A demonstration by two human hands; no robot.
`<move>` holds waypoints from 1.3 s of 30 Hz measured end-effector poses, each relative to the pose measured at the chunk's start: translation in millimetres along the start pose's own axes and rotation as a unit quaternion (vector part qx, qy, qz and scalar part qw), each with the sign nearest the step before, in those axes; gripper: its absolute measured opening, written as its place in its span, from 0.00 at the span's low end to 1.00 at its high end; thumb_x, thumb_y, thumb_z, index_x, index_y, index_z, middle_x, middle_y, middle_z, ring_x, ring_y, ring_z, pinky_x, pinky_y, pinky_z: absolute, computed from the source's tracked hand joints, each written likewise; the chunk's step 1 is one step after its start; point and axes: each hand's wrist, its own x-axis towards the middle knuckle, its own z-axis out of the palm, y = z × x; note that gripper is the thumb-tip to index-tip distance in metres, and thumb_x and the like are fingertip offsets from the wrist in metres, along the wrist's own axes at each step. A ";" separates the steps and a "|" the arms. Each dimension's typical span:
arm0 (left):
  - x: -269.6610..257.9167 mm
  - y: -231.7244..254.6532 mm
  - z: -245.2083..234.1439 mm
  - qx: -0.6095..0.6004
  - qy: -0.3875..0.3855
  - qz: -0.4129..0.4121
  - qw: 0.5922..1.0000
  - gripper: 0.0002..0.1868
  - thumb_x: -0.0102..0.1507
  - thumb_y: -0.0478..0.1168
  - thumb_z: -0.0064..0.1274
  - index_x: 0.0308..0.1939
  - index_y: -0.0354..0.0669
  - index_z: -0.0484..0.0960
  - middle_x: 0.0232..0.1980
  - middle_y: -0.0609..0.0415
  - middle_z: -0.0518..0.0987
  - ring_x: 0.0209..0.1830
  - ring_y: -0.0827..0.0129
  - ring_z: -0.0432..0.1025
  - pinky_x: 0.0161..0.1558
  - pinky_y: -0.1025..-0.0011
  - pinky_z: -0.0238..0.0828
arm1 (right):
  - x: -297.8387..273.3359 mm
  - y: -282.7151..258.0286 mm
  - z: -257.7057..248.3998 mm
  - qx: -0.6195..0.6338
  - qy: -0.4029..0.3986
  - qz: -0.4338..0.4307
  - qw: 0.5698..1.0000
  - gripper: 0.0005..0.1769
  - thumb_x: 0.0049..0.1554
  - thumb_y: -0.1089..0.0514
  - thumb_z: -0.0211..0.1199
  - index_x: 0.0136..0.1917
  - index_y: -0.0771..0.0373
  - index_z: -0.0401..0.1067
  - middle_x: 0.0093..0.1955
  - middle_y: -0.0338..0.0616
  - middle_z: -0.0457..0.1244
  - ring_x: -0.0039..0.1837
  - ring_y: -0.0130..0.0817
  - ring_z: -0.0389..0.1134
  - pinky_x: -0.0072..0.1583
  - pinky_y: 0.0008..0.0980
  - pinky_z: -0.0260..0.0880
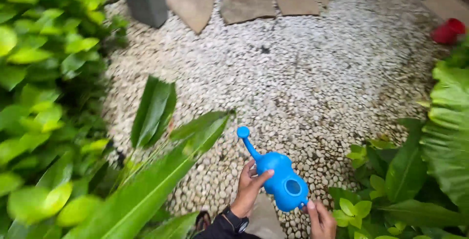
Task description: The person waters various plants in a garden using a blue watering can. They repeatedly fill the watering can from a red bucket and pour water onto different plants, moving around the garden area.
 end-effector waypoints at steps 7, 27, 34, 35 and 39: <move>112.7 45.7 90.2 0.074 0.020 -0.065 0.995 0.56 0.51 0.52 0.68 0.79 0.59 0.55 0.73 0.46 0.69 0.70 0.50 0.70 0.69 0.46 0.72 | 124.1 -9.6 5.3 0.219 0.001 0.184 0.958 0.27 0.64 0.47 0.60 0.36 0.72 0.80 0.22 0.52 0.53 0.27 0.40 0.54 0.35 0.35 0.52; 449.6 204.1 321.8 0.165 -0.066 0.009 0.984 0.48 0.55 0.50 0.62 0.79 0.53 0.63 0.79 0.43 0.65 0.77 0.55 0.65 0.72 0.55 0.68 | 551.1 -87.8 -30.7 0.244 -0.026 0.078 0.966 0.28 0.66 0.38 0.49 0.37 0.61 0.69 0.30 0.41 0.53 0.33 0.33 0.54 0.40 0.32 0.52; 581.1 283.2 425.0 0.302 -0.117 0.020 0.946 0.25 0.59 0.47 0.59 0.59 0.44 0.84 0.66 0.53 0.83 0.57 0.65 0.77 0.54 0.67 0.76 | 670.2 -151.8 -65.6 0.268 0.087 0.192 0.940 0.30 0.67 0.38 0.50 0.35 0.62 0.69 0.30 0.42 0.52 0.35 0.34 0.53 0.42 0.32 0.50; 597.5 290.9 440.3 0.299 -0.145 0.059 0.941 0.16 0.61 0.45 0.58 0.49 0.42 0.87 0.55 0.51 0.86 0.52 0.65 0.79 0.51 0.67 0.76 | 686.5 -151.2 -69.2 0.271 0.104 0.188 0.938 0.29 0.67 0.39 0.49 0.36 0.62 0.69 0.33 0.42 0.55 0.36 0.35 0.55 0.44 0.33 0.53; 622.1 330.5 530.7 0.250 -0.292 0.065 0.921 0.06 0.62 0.32 0.58 0.32 0.35 0.88 0.37 0.43 0.90 0.42 0.59 0.84 0.49 0.63 0.80 | 756.6 -141.8 -77.0 0.278 0.167 0.203 0.924 0.28 0.69 0.42 0.48 0.37 0.63 0.69 0.36 0.45 0.59 0.39 0.37 0.57 0.47 0.35 0.56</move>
